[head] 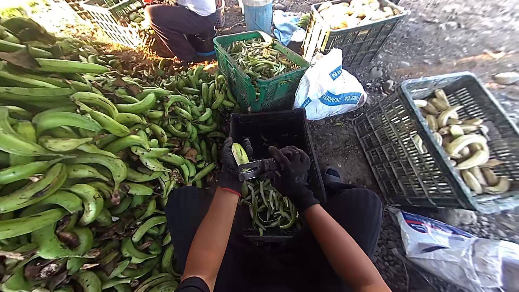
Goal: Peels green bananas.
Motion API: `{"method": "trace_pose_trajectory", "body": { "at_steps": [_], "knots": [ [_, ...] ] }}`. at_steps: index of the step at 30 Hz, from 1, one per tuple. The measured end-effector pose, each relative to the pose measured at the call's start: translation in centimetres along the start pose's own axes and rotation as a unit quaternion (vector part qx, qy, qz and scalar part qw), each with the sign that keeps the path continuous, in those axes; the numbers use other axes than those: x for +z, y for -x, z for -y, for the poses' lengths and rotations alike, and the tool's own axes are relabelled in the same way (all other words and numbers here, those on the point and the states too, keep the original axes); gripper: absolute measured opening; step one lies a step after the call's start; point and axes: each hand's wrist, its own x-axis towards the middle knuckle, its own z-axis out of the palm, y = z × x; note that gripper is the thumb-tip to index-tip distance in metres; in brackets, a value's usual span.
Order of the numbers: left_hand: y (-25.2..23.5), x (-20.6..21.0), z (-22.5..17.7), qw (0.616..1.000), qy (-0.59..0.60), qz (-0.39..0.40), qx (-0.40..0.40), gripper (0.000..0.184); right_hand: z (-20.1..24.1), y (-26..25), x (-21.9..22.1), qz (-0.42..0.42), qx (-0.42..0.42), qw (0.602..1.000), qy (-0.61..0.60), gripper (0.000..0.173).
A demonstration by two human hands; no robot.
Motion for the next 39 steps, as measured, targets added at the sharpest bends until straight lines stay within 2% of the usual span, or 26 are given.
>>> {"method": "trace_pose_trajectory", "body": {
  "at_steps": [2,3,6,8,9,11,13,15,16,19,20,21,24,25,28,30,33,35,37,39],
  "knots": [
    [-0.3,-0.2,0.1,0.999,0.033,0.009,-0.001,0.042,0.1,0.0,-0.1,0.005,0.014,1.0,-0.004,0.069],
    [-0.1,-0.3,0.3,1.0,0.013,0.007,0.006,0.04,0.4,0.0,-0.3,0.029,0.04,0.999,-0.012,0.067],
    [1.1,1.0,0.7,0.986,-0.163,-0.011,0.039,0.043,1.5,-0.7,-1.5,0.14,0.176,0.974,-0.04,0.059],
    [1.7,1.9,1.4,0.956,-0.28,-0.017,0.09,0.044,1.4,-1.4,-2.0,0.193,0.263,0.943,-0.065,0.051],
    [1.9,1.9,1.7,0.938,-0.327,-0.022,0.111,0.045,1.1,-1.5,-2.0,0.203,0.275,0.937,-0.065,0.052],
    [1.5,1.0,1.6,0.919,-0.377,-0.041,0.108,0.057,1.0,-1.2,-1.9,0.193,0.24,0.951,-0.026,0.057],
    [0.5,0.6,1.5,0.916,-0.378,-0.077,0.108,0.072,0.9,-0.8,-1.6,0.15,0.175,0.973,0.029,0.067],
    [0.6,0.8,1.5,0.896,-0.419,-0.08,0.127,0.072,1.0,-0.8,-1.4,0.132,0.176,0.975,0.03,0.065],
    [1.0,1.1,1.6,0.865,-0.475,-0.07,0.148,0.071,1.2,-1.0,-1.6,0.144,0.205,0.968,0.009,0.061],
    [1.5,2.2,1.9,0.711,-0.668,-0.008,0.221,0.049,0.9,-1.9,-2.3,0.2,0.293,0.932,-0.078,0.056],
    [1.7,2.6,2.0,0.687,-0.692,0.025,0.218,0.047,0.5,-1.9,-2.4,0.212,0.3,0.924,-0.11,0.056],
    [1.9,2.7,2.0,0.683,-0.698,0.054,0.209,0.048,0.0,-1.9,-2.5,0.222,0.307,0.914,-0.143,0.057],
    [2.2,2.7,2.4,0.721,-0.663,0.101,0.174,0.044,-0.8,-1.6,-2.8,0.235,0.324,0.89,-0.221,0.06],
    [2.4,2.9,2.5,0.752,-0.632,0.097,0.16,0.044,-0.7,-1.6,-2.7,0.217,0.33,0.891,-0.223,0.059],
    [2.5,3.4,1.4,0.893,-0.44,0.061,0.071,0.061,-1.1,-1.3,-2.2,0.166,0.288,0.926,-0.179,0.067],
    [2.6,2.9,0.0,0.942,-0.325,0.073,0.027,0.067,-1.1,-1.0,-2.2,0.175,0.214,0.953,-0.121,0.07],
    [2.5,2.0,-1.3,0.96,-0.271,0.064,-0.008,0.056,-1.1,0.1,-1.7,0.14,0.043,0.986,-0.08,0.067],
    [2.6,1.7,-2.1,0.971,-0.23,0.064,-0.027,0.052,-1.3,0.4,-1.5,0.102,-0.045,0.991,-0.079,0.072],
    [2.3,1.3,-2.6,0.976,-0.206,0.059,-0.043,0.051,-1.3,0.6,-1.5,0.075,-0.07,0.992,-0.069,0.072],
    [2.3,1.0,-2.4,0.976,-0.208,0.046,-0.052,0.055,-1.1,0.7,-1.8,0.075,-0.056,0.994,-0.055,0.07]
  ]
}}
